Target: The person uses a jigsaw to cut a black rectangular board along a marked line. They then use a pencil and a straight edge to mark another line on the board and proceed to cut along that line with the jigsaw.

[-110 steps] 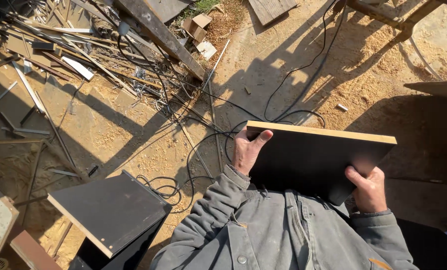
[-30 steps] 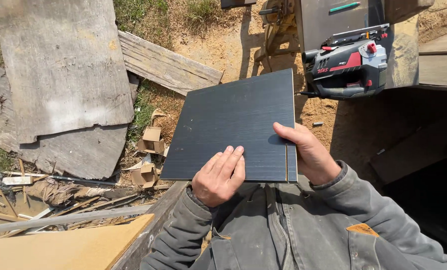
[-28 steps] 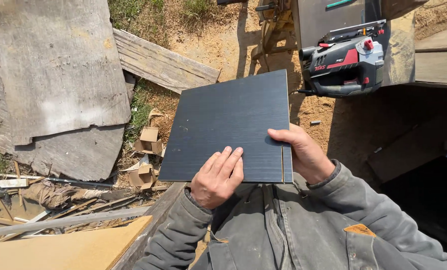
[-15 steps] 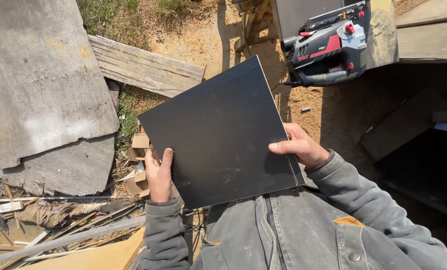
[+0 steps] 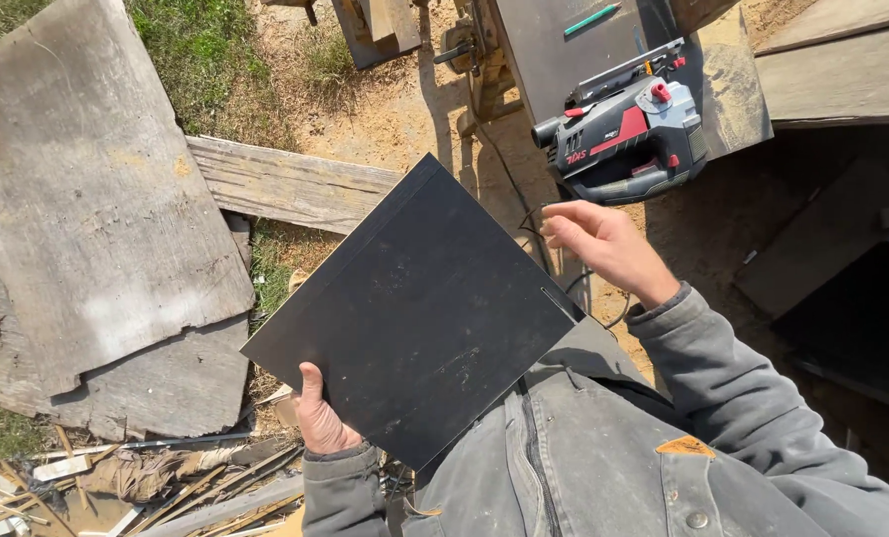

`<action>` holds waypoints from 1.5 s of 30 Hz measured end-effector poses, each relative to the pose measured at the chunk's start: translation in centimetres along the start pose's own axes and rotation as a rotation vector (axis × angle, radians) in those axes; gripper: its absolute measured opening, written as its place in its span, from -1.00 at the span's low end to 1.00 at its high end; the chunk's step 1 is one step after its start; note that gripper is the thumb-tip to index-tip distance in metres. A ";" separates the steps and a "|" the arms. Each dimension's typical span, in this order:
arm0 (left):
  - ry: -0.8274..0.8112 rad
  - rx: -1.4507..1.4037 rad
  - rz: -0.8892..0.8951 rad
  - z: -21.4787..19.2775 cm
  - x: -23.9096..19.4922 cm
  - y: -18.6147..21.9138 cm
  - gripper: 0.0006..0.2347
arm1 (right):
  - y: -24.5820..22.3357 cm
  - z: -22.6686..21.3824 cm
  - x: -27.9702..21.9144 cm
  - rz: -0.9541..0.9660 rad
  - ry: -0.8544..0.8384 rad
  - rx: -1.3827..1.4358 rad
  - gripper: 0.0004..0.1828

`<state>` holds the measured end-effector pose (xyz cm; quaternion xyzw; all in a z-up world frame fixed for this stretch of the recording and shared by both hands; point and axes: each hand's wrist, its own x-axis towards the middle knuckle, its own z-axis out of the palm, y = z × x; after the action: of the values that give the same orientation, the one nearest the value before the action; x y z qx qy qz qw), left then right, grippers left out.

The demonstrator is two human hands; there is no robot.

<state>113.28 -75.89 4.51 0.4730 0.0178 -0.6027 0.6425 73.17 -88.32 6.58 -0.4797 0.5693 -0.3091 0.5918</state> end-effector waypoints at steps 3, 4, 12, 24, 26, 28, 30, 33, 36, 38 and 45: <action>0.043 0.048 0.066 2.9 0.4 0.8 -0.70 | -2.2 -2.5 3.3 -0.167 0.246 -0.471 -0.63; 0.049 0.046 0.076 3.0 1.0 0.6 -0.70 | -1.7 -3.5 4.3 -0.174 0.237 -0.468 -0.63; 0.118 0.005 0.129 10.2 4.0 1.4 -0.63 | 15.7 -7.8 5.5 0.102 1.079 0.371 -0.63; -0.002 0.243 0.092 15.0 13.6 2.0 -0.60 | 15.9 -8.7 8.3 0.109 0.843 1.232 -0.81; -0.063 0.274 0.047 17.7 15.2 1.8 -0.58 | 14.1 -8.4 7.3 0.098 0.899 1.222 -0.81; -0.105 0.309 0.001 19.8 17.0 1.2 -0.56 | 11.4 -8.4 6.2 0.110 0.950 1.210 -0.80; -0.139 0.449 -0.019 20.4 18.5 0.4 -0.55 | 8.4 -7.9 3.4 0.046 1.088 1.070 -0.76; -0.231 0.511 -0.192 22.1 21.0 -3.0 -0.56 | 4.7 -7.2 -3.0 -0.038 1.229 0.863 -0.77; -0.299 0.569 -0.279 20.7 23.6 -8.5 -0.58 | 4.4 -6.6 -10.6 -0.100 1.283 0.571 -0.87; -0.300 0.573 -0.348 21.2 24.3 -12.2 -0.59 | 5.3 -6.0 -14.9 -0.023 1.346 0.545 -0.87; -0.212 0.601 -0.408 18.8 26.0 -23.0 -0.56 | 2.7 -4.3 -20.8 0.129 1.509 0.505 -0.86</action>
<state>91.85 -103.40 -13.99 0.5619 -0.1327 -0.7422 0.3402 65.13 -69.31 12.39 0.0413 0.7557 -0.6352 0.1541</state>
